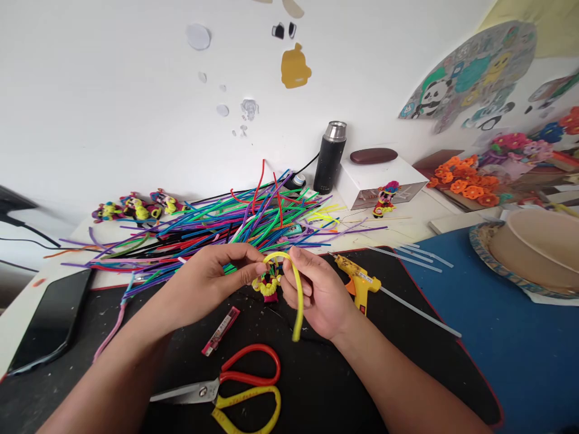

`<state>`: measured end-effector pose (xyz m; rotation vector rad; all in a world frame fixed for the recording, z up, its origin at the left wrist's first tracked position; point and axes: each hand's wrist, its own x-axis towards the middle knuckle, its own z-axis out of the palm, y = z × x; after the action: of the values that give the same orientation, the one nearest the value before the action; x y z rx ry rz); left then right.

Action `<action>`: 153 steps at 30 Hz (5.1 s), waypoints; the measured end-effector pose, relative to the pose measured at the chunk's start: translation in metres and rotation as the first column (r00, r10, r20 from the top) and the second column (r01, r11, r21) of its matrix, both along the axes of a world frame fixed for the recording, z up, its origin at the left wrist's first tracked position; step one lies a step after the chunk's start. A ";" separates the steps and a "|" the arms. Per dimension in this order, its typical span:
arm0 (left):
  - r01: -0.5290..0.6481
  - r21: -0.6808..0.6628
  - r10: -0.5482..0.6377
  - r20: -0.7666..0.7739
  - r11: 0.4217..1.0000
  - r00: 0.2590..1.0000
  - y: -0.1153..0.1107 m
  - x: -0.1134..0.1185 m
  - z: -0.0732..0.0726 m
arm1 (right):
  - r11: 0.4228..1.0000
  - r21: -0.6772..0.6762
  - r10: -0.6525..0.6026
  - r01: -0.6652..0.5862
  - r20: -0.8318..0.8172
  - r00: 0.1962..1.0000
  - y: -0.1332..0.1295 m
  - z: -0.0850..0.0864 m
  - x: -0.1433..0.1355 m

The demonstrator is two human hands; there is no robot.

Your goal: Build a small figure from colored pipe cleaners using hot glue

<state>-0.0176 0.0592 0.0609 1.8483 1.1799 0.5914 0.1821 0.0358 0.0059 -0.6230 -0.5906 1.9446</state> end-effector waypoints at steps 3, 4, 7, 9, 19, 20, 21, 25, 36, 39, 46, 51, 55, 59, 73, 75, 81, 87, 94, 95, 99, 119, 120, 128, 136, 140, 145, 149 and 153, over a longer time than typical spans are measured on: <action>-0.011 0.004 0.011 0.002 1.000 1.000 0.002 -0.001 0.000 | 1.000 0.024 -0.007 0.006 0.024 1.000 0.000 0.000 -0.001; -0.034 0.015 0.034 0.005 0.999 0.999 0.002 -0.001 0.000 | 1.000 0.029 -0.002 0.001 0.037 0.999 -0.001 0.000 -0.001; -0.118 0.077 0.117 0.027 0.990 0.993 0.002 -0.003 0.001 | 0.998 0.057 0.005 -0.009 0.075 0.997 -0.001 0.001 -0.001; -0.154 0.121 0.151 0.032 0.981 0.988 0.001 -0.004 0.003 | 0.995 0.096 -0.001 -0.008 0.098 0.995 -0.002 0.001 0.000; -0.149 0.204 0.158 -0.030 0.968 0.987 -0.001 -0.003 0.005 | 0.980 0.196 -0.022 -0.028 0.248 0.968 -0.002 -0.004 0.003; -0.151 0.206 0.160 -0.029 0.967 0.987 -0.001 -0.003 0.005 | 0.978 0.207 -0.024 -0.031 0.257 0.966 -0.002 -0.004 0.003; -0.151 0.204 0.160 -0.028 0.967 0.987 -0.001 -0.002 0.005 | 0.976 0.218 -0.027 -0.032 0.265 0.964 -0.002 -0.005 0.003; -0.116 0.185 0.127 -0.049 0.976 0.991 0.000 -0.002 0.005 | 0.974 0.226 -0.033 -0.034 0.288 0.957 -0.002 -0.007 0.002; 0.009 0.069 -0.005 -0.064 0.998 0.998 0.006 -0.013 -0.004 | 0.990 0.124 -0.096 0.067 0.243 0.965 0.004 -0.005 0.003; 0.041 0.051 -0.038 -0.052 0.998 0.998 0.006 -0.013 -0.003 | 0.992 0.105 -0.099 0.077 0.230 0.968 0.005 -0.007 0.003; 0.039 0.078 -0.032 -0.090 0.996 0.995 0.010 -0.015 -0.008 | 0.993 0.090 -0.095 0.073 0.266 0.959 0.007 -0.009 0.002; 0.012 0.103 -0.002 -0.099 0.995 0.995 0.012 -0.017 -0.012 | 0.994 0.100 -0.072 0.045 0.289 0.955 0.006 -0.010 0.002; 0.023 0.074 -0.017 -0.082 0.997 0.996 0.012 -0.017 -0.011 | 0.994 0.105 -0.070 0.040 0.299 0.952 0.007 -0.011 0.002; 0.019 0.072 -0.014 -0.075 0.997 0.997 0.012 -0.019 -0.010 | 0.993 0.113 -0.068 0.037 0.292 0.954 0.007 -0.013 0.003; 0.048 0.072 -0.040 -0.113 0.996 0.993 0.012 -0.018 -0.014 | 0.994 0.110 -0.042 0.009 0.305 0.951 0.006 -0.010 0.002; 0.038 0.079 -0.027 -0.140 0.996 0.990 0.012 -0.017 -0.015 | 0.993 0.120 -0.037 0.000 0.303 0.952 0.006 -0.010 0.002; 0.046 0.092 -0.032 -0.155 0.995 0.987 0.012 -0.017 -0.016 | 0.990 0.143 -0.022 -0.021 0.295 0.955 0.006 -0.014 0.001; 0.050 0.040 -0.047 -0.054 0.998 0.997 0.012 -0.019 -0.012 | 0.992 0.124 -0.036 -0.001 0.295 0.955 0.007 -0.017 0.002; 0.035 0.040 -0.032 -0.085 0.999 0.996 0.011 -0.016 -0.012 | 0.992 0.125 -0.018 -0.020 0.292 0.956 0.005 -0.012 0.001; 0.035 0.048 -0.031 -0.096 0.998 0.995 0.010 -0.016 -0.012 | 0.992 0.124 -0.015 -0.023 0.294 0.956 0.005 -0.012 0.001; 0.059 0.050 -0.055 -0.084 0.997 0.995 0.009 -0.015 -0.012 | 0.991 0.132 -0.010 -0.033 0.310 0.951 0.005 -0.013 0.001; 0.050 0.000 -0.049 -0.116 0.999 0.992 0.011 -0.015 -0.008 | 0.994 0.107 -0.012 -0.017 0.262 0.965 0.004 -0.008 0.001; 0.054 0.003 -0.054 -0.108 0.999 0.993 0.011 -0.015 -0.008 | 0.994 0.109 -0.015 -0.015 0.266 0.964 0.004 -0.008 0.001; 0.056 0.011 -0.056 0.003 0.998 0.998 0.013 -0.020 -0.009 | 0.994 0.112 -0.023 -0.009 0.280 0.960 0.004 -0.007 0.001; 0.060 0.025 -0.057 -0.088 0.998 0.994 0.011 -0.016 -0.009 | 0.995 0.100 -0.017 -0.011 0.279 0.960 0.004 -0.008 0.001; 0.059 0.006 -0.058 -0.105 0.998 0.993 0.010 -0.015 -0.008 | 0.994 0.109 -0.015 -0.017 0.293 0.956 0.003 -0.008 0.000; 0.047 0.000 -0.047 -0.086 0.999 0.995 0.011 -0.016 -0.009 | 0.992 0.123 -0.040 0.003 0.299 0.954 0.004 -0.007 0.000; 0.015 -0.013 -0.015 -0.051 1.000 0.999 0.014 -0.017 -0.015 | 0.993 0.117 -0.061 0.029 0.284 0.957 0.004 -0.007 0.001; -0.074 0.008 0.075 -0.090 0.997 0.993 0.015 -0.017 -0.016 | 0.991 0.109 -0.106 0.079 0.274 0.956 0.008 -0.008 0.003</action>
<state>-0.0351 0.0743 0.0452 1.8582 1.3128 0.5580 0.1847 0.0436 -0.0026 -0.8561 -0.8120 1.7415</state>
